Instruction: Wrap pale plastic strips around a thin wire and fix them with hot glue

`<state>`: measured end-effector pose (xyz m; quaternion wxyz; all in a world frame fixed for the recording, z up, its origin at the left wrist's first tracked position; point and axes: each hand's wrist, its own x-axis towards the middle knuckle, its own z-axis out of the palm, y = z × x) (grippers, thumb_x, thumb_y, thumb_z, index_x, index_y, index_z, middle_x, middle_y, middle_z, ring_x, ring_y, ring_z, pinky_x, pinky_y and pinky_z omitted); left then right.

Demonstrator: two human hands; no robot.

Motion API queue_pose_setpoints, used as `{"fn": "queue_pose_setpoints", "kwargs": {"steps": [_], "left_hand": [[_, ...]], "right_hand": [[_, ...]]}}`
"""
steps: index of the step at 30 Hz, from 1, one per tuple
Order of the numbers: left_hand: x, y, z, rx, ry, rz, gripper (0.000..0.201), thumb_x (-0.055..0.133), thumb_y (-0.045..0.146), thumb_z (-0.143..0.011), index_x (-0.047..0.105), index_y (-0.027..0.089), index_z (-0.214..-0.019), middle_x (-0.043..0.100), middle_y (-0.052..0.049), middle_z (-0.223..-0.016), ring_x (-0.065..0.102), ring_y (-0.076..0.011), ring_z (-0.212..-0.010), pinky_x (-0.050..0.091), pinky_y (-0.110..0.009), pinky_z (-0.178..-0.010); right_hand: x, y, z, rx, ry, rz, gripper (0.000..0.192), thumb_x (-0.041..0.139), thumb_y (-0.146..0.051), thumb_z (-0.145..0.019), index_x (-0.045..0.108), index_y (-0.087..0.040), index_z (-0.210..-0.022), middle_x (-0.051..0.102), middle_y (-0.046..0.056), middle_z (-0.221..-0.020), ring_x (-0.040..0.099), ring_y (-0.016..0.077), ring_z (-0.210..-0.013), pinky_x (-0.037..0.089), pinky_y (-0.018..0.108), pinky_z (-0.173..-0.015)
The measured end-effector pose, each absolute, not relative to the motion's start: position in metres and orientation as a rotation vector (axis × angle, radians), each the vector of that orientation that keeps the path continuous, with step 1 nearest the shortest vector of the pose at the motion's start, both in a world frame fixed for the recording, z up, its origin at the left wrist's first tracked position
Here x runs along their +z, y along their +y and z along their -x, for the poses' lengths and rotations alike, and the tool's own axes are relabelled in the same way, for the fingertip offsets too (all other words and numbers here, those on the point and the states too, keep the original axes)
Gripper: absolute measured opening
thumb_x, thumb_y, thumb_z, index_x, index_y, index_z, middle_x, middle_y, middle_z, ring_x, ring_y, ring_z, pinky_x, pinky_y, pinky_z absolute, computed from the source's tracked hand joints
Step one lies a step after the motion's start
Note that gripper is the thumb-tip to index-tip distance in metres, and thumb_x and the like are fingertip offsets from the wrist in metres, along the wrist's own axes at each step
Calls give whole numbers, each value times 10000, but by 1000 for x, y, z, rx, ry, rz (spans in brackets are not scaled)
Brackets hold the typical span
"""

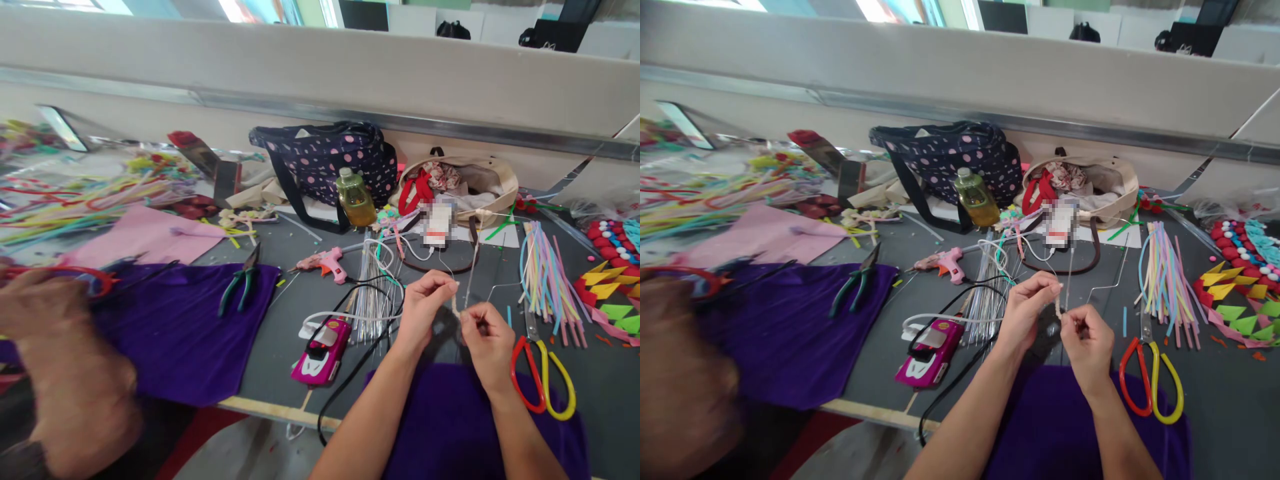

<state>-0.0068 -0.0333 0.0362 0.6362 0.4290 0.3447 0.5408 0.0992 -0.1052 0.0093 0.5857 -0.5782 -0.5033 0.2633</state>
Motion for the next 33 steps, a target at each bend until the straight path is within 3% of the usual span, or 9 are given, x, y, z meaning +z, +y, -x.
{"fn": "queue_pose_setpoints", "kwargs": {"steps": [8, 15, 19, 24, 33], "left_hand": [[38, -33, 7, 1035, 557, -651, 174, 758, 260, -594, 638, 134, -584, 531, -2, -733, 430, -69, -572, 343, -211, -537], [38, -36, 6, 881, 318, -517, 300, 786, 326, -569, 551, 139, -558, 443, 17, -666, 459, -88, -574, 381, -220, -553], [39, -36, 5, 884, 431, -583, 311, 819, 349, -571, 604, 132, -627, 479, 16, -667, 443, -73, -551, 357, -203, -528], [37, -36, 3, 1131, 712, -800, 250, 795, 317, -633, 682, 152, -783, 600, -9, -744, 461, -88, -604, 362, -209, -587], [39, -43, 4, 1513, 1079, -1435, 165, 771, 234, -675, 612, 214, -632, 532, 1, -676, 448, -160, -694, 333, -262, -678]], "right_hand": [[9, -99, -102, 1133, -789, 1022, 263, 668, -347, -793, 478, -208, -675, 407, -104, -437, 377, 60, -333, 272, 191, -361], [12, -99, -98, 1231, -752, 940, 282, 664, -336, -794, 463, -206, -644, 395, -103, -463, 349, 46, -326, 233, 179, -338], [11, -102, -100, 1032, -888, 1103, 247, 649, -360, -812, 512, -201, -682, 443, -86, -462, 395, 64, -346, 275, 193, -361], [10, -106, -103, 477, -1117, 1383, 178, 606, -316, -841, 571, -197, -714, 495, -52, -547, 435, 88, -455, 355, 210, -446], [11, -104, -101, -134, -1641, 1287, 130, 524, -82, -857, 539, -200, -805, 497, -22, -616, 462, 114, -536, 386, 240, -540]]}}
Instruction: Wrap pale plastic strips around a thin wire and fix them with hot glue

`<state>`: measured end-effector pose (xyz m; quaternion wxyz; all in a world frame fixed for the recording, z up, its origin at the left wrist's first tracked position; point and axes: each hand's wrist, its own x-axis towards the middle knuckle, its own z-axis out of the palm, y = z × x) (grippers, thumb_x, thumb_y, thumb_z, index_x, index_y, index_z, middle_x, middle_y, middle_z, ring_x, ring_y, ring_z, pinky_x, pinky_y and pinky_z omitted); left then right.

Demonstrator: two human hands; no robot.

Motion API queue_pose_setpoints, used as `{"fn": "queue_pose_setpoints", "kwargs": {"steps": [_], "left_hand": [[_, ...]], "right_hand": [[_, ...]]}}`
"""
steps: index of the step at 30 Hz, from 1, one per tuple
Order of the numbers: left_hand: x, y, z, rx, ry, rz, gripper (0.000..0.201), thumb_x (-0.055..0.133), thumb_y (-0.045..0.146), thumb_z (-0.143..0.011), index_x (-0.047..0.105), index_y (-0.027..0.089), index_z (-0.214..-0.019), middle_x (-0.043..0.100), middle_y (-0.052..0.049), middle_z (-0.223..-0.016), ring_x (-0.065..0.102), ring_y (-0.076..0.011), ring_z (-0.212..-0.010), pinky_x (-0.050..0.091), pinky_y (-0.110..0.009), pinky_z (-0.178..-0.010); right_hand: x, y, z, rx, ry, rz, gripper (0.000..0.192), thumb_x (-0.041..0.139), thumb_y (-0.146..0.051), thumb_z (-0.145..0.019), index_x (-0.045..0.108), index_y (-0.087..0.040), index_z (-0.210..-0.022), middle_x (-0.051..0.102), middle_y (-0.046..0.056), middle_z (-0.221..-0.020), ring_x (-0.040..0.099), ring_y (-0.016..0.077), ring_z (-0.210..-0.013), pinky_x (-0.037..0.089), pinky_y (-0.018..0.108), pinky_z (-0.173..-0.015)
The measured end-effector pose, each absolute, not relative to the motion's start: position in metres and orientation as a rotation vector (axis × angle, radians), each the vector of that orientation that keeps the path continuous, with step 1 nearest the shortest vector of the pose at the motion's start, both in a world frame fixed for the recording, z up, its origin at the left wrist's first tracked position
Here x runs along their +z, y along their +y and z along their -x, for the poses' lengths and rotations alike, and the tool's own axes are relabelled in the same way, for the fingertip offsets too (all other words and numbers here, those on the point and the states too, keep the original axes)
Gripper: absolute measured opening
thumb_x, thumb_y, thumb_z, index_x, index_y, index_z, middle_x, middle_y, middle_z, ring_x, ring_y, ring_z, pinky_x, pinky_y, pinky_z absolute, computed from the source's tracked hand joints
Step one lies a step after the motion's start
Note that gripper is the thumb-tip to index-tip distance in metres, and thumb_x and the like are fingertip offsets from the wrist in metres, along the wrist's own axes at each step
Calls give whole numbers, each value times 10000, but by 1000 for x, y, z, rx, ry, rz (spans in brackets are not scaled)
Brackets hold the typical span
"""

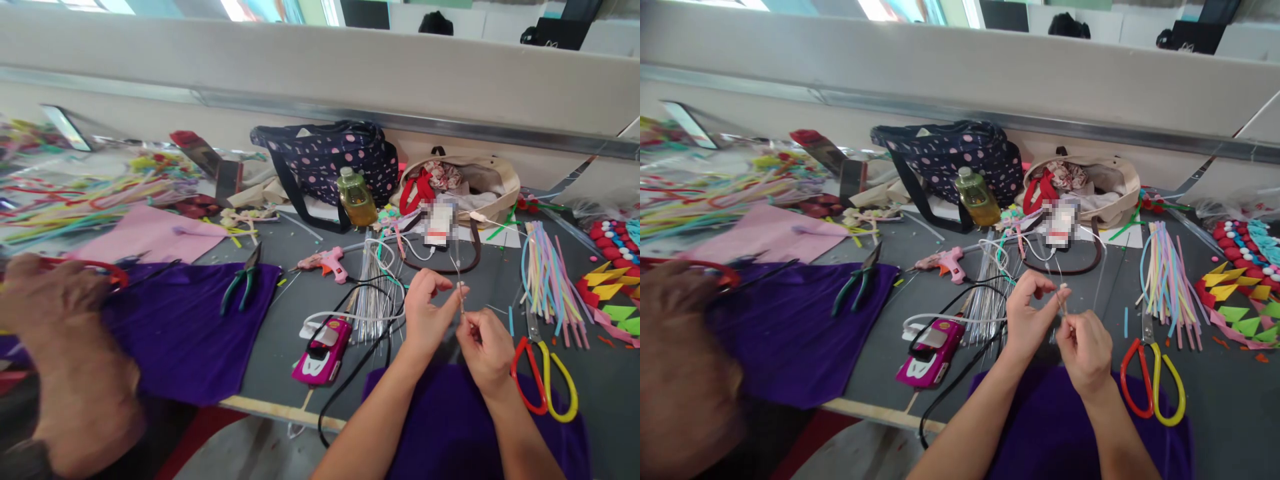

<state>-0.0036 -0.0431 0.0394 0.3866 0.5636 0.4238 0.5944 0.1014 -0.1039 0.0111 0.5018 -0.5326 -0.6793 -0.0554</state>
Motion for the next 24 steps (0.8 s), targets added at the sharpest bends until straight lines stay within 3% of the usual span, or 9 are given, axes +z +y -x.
{"fn": "queue_pose_setpoints", "kwargs": {"steps": [6, 15, 24], "left_hand": [[38, -44, 5, 1554, 1100, -1523, 195, 777, 215, -672, 605, 233, -584, 534, -10, -643, 452, -182, -703, 325, -288, -701], [34, -41, 5, 1685, 1214, -1925, 180, 698, 270, -772, 577, 203, -657, 580, -5, -659, 519, -155, -681, 397, -279, -639], [32, -40, 5, 1729, 1221, -1987, 159, 640, 192, -804, 558, 189, -667, 565, 1, -660, 509, -132, -666, 403, -258, -622]], "right_hand": [[12, -103, -100, -315, -1753, 1255, 171, 523, -35, -848, 502, -203, -822, 528, 10, -645, 499, 147, -592, 384, 268, -556], [10, -103, -98, -335, -1783, 1277, 147, 521, -45, -860, 506, -183, -813, 530, 13, -632, 501, 150, -588, 385, 269, -557], [10, -104, -97, -307, -1796, 1253, 154, 539, -21, -843, 512, -172, -830, 534, 27, -637, 481, 157, -597, 387, 272, -565]]}}
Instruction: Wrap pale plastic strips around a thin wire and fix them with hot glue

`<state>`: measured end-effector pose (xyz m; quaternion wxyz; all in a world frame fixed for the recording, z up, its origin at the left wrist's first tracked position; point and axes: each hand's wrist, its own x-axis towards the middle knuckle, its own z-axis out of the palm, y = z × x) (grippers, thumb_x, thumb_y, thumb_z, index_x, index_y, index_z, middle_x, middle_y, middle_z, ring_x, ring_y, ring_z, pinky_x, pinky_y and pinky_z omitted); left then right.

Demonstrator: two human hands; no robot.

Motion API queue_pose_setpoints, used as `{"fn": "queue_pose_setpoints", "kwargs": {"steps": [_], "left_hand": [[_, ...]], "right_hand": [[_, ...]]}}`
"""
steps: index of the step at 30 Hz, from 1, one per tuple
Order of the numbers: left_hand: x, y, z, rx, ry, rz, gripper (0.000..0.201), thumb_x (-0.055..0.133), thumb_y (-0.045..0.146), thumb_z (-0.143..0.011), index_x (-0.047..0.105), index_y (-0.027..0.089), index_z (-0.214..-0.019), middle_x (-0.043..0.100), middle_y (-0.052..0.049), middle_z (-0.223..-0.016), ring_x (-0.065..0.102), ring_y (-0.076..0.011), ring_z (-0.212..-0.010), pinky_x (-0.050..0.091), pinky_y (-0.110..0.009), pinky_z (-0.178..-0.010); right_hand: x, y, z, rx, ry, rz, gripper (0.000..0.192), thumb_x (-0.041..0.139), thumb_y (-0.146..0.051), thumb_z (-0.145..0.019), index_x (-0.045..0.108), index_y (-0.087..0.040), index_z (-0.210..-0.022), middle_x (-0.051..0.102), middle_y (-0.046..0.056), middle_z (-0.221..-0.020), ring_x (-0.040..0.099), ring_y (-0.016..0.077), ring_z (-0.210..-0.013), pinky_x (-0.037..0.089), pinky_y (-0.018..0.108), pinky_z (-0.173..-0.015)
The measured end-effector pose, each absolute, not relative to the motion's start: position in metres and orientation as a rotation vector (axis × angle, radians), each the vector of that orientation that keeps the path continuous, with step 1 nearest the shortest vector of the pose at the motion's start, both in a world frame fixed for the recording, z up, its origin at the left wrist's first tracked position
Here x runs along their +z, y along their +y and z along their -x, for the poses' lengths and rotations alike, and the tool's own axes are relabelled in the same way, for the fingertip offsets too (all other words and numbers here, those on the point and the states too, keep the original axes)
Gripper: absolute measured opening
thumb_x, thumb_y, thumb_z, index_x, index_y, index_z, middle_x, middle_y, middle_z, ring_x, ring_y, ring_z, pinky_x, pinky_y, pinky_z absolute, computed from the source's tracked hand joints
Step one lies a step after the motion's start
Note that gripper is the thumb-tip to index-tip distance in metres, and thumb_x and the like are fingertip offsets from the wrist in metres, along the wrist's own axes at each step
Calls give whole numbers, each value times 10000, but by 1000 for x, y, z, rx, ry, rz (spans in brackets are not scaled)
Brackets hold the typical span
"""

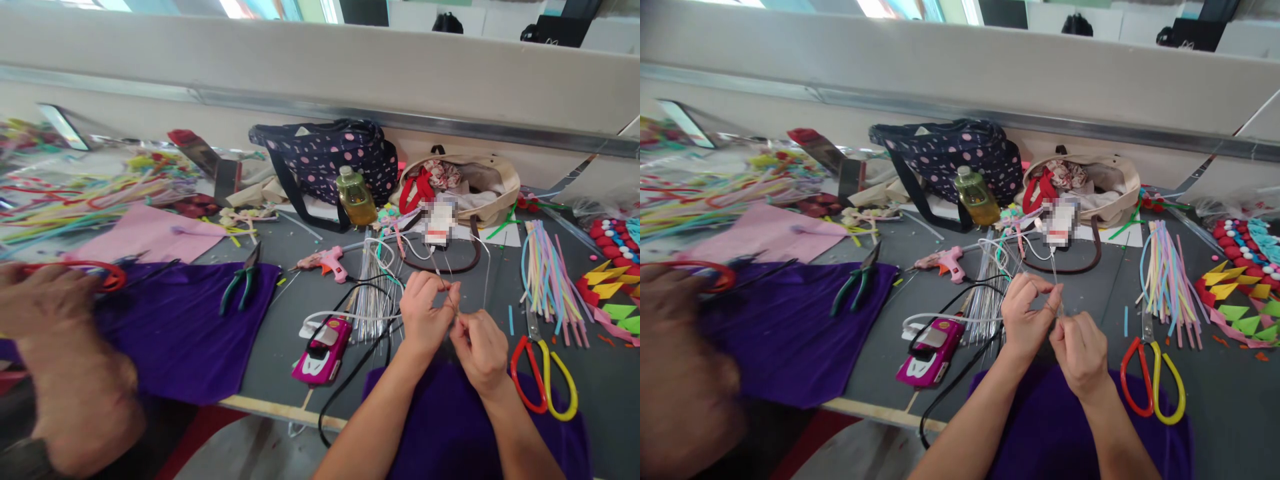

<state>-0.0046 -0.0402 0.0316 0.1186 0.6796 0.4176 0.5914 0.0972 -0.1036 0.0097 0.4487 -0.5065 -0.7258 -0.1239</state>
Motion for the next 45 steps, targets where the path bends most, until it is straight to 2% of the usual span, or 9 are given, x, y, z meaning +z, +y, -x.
{"fn": "queue_pose_setpoints", "kwargs": {"steps": [8, 16, 21, 27, 32, 40, 45], "left_hand": [[36, -42, 4, 1573, 1119, -1637, 213, 607, 239, -805, 577, 184, -602, 556, -1, -638, 489, -131, -648, 384, -260, -627], [35, -32, 6, 1183, 745, -843, 178, 697, 278, -687, 620, 148, -592, 510, 17, -586, 414, -83, -551, 331, -217, -550], [36, -30, 9, 1045, 584, -701, 215, 719, 287, -664, 601, 129, -579, 493, 15, -598, 416, -71, -531, 319, -207, -522], [37, -30, 12, 959, 464, -669, 281, 746, 314, -638, 555, 129, -545, 445, 20, -606, 408, -71, -534, 331, -210, -522], [37, -30, 12, 951, 445, -713, 318, 768, 350, -627, 552, 133, -545, 455, 16, -615, 423, -81, -544, 343, -220, -531], [36, -30, 10, 1068, 652, -849, 279, 710, 411, -705, 640, 145, -660, 566, -13, -654, 458, -96, -583, 363, -227, -578], [36, -29, 10, 1118, 737, -922, 243, 717, 373, -667, 618, 160, -605, 551, -5, -640, 448, -100, -571, 369, -229, -566]], "right_hand": [[9, -104, -98, -120, -1649, 1277, 120, 525, -78, -867, 542, -184, -813, 499, -18, -634, 472, 113, -558, 387, 237, -550], [10, -108, -97, 448, -1239, 1301, 119, 588, -200, -854, 562, -198, -738, 497, -50, -613, 452, 80, -519, 380, 198, -500], [6, -105, -101, 842, -987, 1133, 155, 625, -260, -841, 549, -198, -722, 481, -76, -513, 435, 67, -400, 331, 192, -406], [5, -103, -102, 1113, -834, 976, 191, 658, -263, -821, 532, -192, -696, 490, -76, -498, 423, 52, -368, 301, 175, -376], [8, -103, -100, 1168, -804, 945, 217, 681, -280, -801, 523, -192, -683, 506, -71, -530, 428, 49, -365, 289, 174, -361], [2, -100, -103, 1015, -816, 1074, 218, 676, -315, -805, 525, -196, -701, 493, -81, -460, 425, 62, -353, 292, 182, -370], [1, -99, -103, 996, -865, 1121, 222, 669, -330, -810, 534, -193, -700, 489, -79, -452, 426, 65, -351, 294, 186, -377]]}}
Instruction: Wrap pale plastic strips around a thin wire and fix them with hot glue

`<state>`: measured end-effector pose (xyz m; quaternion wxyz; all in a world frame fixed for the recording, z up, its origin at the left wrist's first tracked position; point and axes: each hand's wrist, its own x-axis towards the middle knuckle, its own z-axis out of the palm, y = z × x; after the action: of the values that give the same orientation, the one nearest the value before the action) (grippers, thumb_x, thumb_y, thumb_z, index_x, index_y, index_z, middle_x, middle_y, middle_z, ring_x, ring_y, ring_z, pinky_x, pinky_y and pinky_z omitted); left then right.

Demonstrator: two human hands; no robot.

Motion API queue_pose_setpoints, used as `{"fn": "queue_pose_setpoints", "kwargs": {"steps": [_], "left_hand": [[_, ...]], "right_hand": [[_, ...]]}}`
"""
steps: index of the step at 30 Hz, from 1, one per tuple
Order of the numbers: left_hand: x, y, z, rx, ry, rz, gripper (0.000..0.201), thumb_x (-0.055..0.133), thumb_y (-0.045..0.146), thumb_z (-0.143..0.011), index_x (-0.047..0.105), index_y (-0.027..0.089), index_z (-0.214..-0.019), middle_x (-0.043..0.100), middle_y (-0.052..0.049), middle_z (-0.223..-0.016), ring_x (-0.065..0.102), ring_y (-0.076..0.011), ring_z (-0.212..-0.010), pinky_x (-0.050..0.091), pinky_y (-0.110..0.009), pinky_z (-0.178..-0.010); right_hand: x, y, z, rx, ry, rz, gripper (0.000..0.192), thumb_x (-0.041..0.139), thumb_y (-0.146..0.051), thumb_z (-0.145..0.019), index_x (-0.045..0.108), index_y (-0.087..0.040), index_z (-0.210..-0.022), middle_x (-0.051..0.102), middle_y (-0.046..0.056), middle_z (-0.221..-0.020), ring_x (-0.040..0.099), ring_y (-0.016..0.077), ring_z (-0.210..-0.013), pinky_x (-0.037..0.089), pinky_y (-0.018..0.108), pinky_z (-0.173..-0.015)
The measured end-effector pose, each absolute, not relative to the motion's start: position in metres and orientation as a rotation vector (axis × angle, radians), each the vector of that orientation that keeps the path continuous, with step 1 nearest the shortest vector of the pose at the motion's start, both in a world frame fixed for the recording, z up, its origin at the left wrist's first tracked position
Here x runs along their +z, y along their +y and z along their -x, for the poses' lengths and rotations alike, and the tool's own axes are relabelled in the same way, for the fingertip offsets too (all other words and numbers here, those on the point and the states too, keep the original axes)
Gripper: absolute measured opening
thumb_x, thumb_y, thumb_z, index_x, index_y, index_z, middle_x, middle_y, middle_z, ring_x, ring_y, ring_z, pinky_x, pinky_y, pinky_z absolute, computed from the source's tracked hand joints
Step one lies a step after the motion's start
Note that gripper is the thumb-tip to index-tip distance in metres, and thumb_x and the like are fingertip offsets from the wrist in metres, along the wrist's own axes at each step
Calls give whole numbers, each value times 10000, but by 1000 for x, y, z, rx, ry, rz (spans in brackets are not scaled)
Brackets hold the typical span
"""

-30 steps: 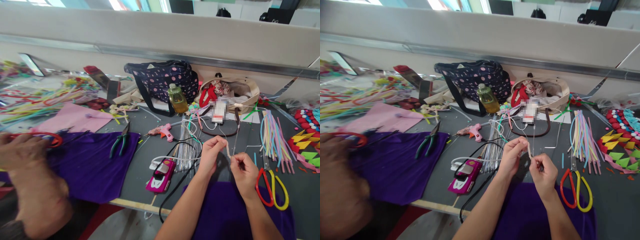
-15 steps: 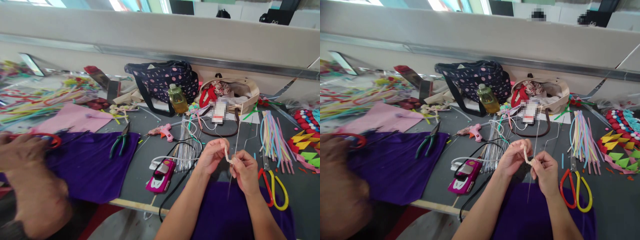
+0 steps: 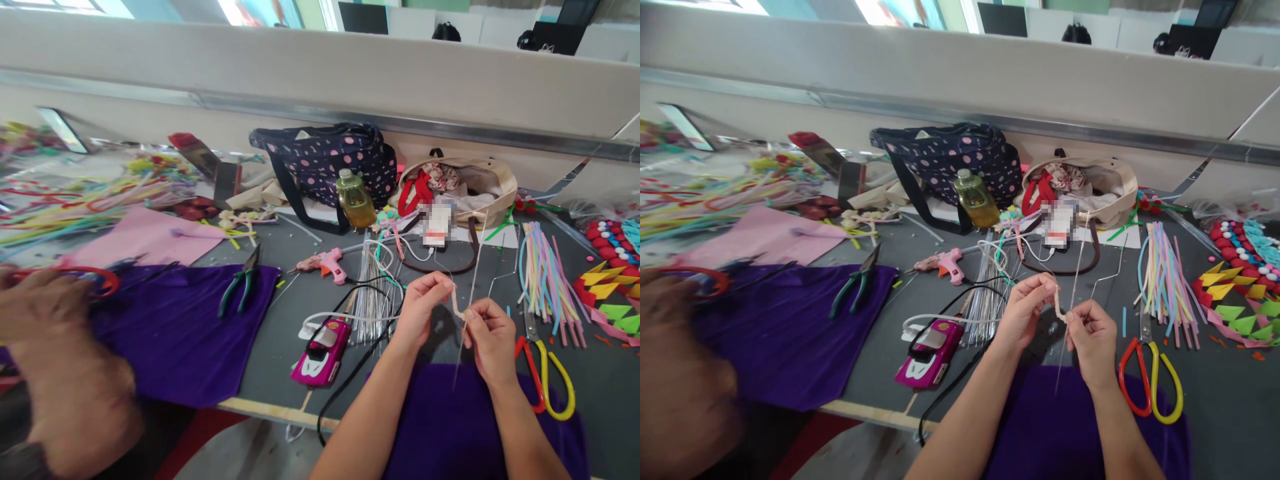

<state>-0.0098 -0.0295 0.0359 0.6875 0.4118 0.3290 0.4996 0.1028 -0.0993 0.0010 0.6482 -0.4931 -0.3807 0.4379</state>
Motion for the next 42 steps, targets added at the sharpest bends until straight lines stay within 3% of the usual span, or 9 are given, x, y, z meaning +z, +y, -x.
{"fn": "queue_pose_setpoints", "kwargs": {"steps": [14, 26, 33, 42], "left_hand": [[36, -28, 18, 1248, 952, -1334, 157, 611, 251, -751, 653, 168, -625, 589, -16, -671, 520, -144, -676, 396, -255, -658], [34, -25, 20, 1245, 975, -1335, 129, 609, 225, -698, 672, 172, -599, 605, -21, -652, 523, -156, -665, 398, -256, -634], [36, -24, 20, 1173, 828, -1078, 109, 631, 222, -664, 693, 165, -594, 617, -20, -627, 516, -132, -620, 411, -247, -634], [39, -23, 23, 1028, 696, -995, 193, 719, 323, -657, 680, 147, -589, 583, -32, -641, 479, -116, -594, 375, -235, -591]], "right_hand": [[6, -99, -102, 928, -957, 1259, 247, 641, -382, -822, 554, -184, -702, 482, -73, -452, 417, 66, -365, 300, 177, -379], [10, -99, -101, 928, -976, 1291, 250, 628, -387, -821, 549, -187, -695, 466, -76, -452, 415, 67, -369, 307, 179, -378], [6, -98, -102, 1039, -865, 1179, 240, 661, -363, -801, 541, -186, -691, 474, -82, -439, 406, 57, -344, 284, 177, -372], [13, -97, -101, 1298, -688, 986, 285, 711, -351, -737, 493, -199, -635, 375, -117, -410, 334, 44, -307, 256, 177, -334]]}}
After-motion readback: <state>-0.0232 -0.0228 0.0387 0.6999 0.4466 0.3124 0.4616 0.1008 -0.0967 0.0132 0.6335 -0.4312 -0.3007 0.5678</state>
